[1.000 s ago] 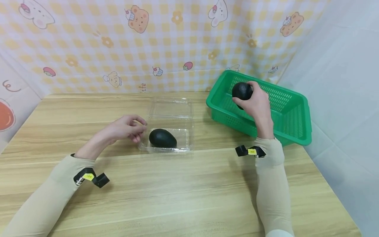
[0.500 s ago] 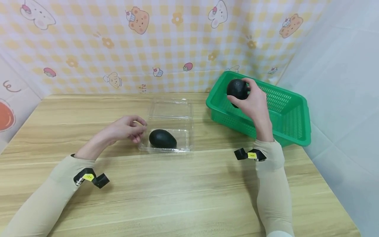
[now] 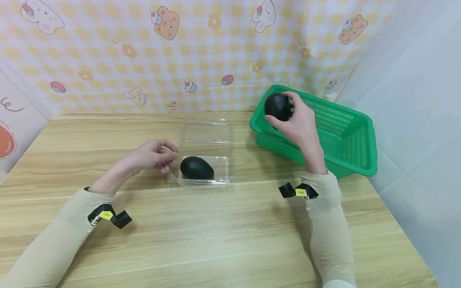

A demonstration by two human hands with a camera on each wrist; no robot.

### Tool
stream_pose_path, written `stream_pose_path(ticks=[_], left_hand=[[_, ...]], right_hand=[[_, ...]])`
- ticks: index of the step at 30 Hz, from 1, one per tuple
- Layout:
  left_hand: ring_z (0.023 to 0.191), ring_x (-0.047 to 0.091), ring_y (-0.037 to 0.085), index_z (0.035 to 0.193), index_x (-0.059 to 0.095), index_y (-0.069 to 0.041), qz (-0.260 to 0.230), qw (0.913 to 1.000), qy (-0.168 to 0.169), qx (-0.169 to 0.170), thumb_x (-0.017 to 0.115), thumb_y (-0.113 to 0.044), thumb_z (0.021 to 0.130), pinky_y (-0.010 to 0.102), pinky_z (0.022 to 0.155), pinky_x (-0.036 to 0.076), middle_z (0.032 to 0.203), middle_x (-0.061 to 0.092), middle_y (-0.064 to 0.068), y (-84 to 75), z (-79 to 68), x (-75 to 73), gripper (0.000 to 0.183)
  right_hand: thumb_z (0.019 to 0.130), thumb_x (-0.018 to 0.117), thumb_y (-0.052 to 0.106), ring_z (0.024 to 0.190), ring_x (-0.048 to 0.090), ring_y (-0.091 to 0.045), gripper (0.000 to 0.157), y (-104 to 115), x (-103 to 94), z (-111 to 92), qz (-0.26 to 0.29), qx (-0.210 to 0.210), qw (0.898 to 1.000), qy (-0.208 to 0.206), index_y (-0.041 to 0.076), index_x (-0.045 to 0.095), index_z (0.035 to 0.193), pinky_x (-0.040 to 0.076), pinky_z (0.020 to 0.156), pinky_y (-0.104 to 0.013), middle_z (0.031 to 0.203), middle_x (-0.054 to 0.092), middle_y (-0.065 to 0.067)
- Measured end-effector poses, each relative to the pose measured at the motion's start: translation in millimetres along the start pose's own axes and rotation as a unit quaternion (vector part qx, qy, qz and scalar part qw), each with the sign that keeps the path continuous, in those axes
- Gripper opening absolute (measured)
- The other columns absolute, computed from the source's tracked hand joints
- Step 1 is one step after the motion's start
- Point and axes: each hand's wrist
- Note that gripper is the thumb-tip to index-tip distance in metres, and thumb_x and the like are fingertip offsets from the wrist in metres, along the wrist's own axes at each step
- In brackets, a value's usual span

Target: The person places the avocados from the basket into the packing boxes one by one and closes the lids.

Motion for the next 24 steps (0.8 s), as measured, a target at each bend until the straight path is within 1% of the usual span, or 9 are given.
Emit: stream_pose_path(ticks=[6, 14, 20, 24], left_hand=[[0.062, 0.062, 0.014, 0.129, 0.043, 0.012, 0.002, 1.0000, 0.002, 0.002, 0.054, -0.006, 0.104, 0.026, 0.060, 0.058, 0.087, 0.065, 0.017, -0.6, -0.4, -0.2, 0.033], [0.063, 0.062, 0.014, 0.130, 0.043, 0.012, 0.001, 1.0000, 0.004, 0.004, 0.054, -0.007, 0.104, 0.026, 0.060, 0.057, 0.087, 0.065, 0.017, 1.2, -0.6, -0.4, 0.034], [0.062, 0.062, 0.013, 0.131, 0.042, 0.013, 0.000, 1.0000, 0.003, 0.004, 0.054, -0.006, 0.104, 0.025, 0.059, 0.057, 0.087, 0.065, 0.017, 0.7, -1.0, 0.2, 0.035], [0.062, 0.062, 0.013, 0.130, 0.042, 0.013, 0.000, 1.0000, 0.003, 0.005, 0.054, -0.006, 0.104, 0.024, 0.059, 0.057, 0.086, 0.064, 0.016, -0.3, -0.7, 0.4, 0.035]], right_hand=[[0.087, 0.079, 0.043, 0.115, 0.056, -0.039, 0.075, 10.5, 5.6, -4.4, 0.007, -0.023, 1.000, 0.005, 0.018, 0.045, 0.149, 0.049, 0.086, -0.055, 0.135, 0.055, -0.022], [0.087, 0.079, 0.037, 0.111, 0.059, -0.036, 0.070, 16.1, 17.7, -6.7, 0.013, -0.055, 0.998, 0.003, 0.016, 0.048, 0.147, 0.055, 0.085, -0.053, 0.129, 0.057, -0.020], [0.086, 0.081, 0.031, 0.110, 0.061, -0.035, 0.069, 20.0, 28.2, -6.7, 0.021, -0.074, 0.997, 0.014, 0.014, 0.049, 0.145, 0.057, 0.085, -0.052, 0.128, 0.059, -0.020], [0.086, 0.081, 0.029, 0.109, 0.062, -0.036, 0.068, 21.6, 34.7, -6.7, 0.027, -0.083, 0.996, 0.024, 0.012, 0.050, 0.144, 0.057, 0.084, -0.051, 0.128, 0.060, -0.021]])
Point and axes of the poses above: each hand's wrist, its own z-axis towards the middle knuckle, its own x-axis out of the palm, y = z × x
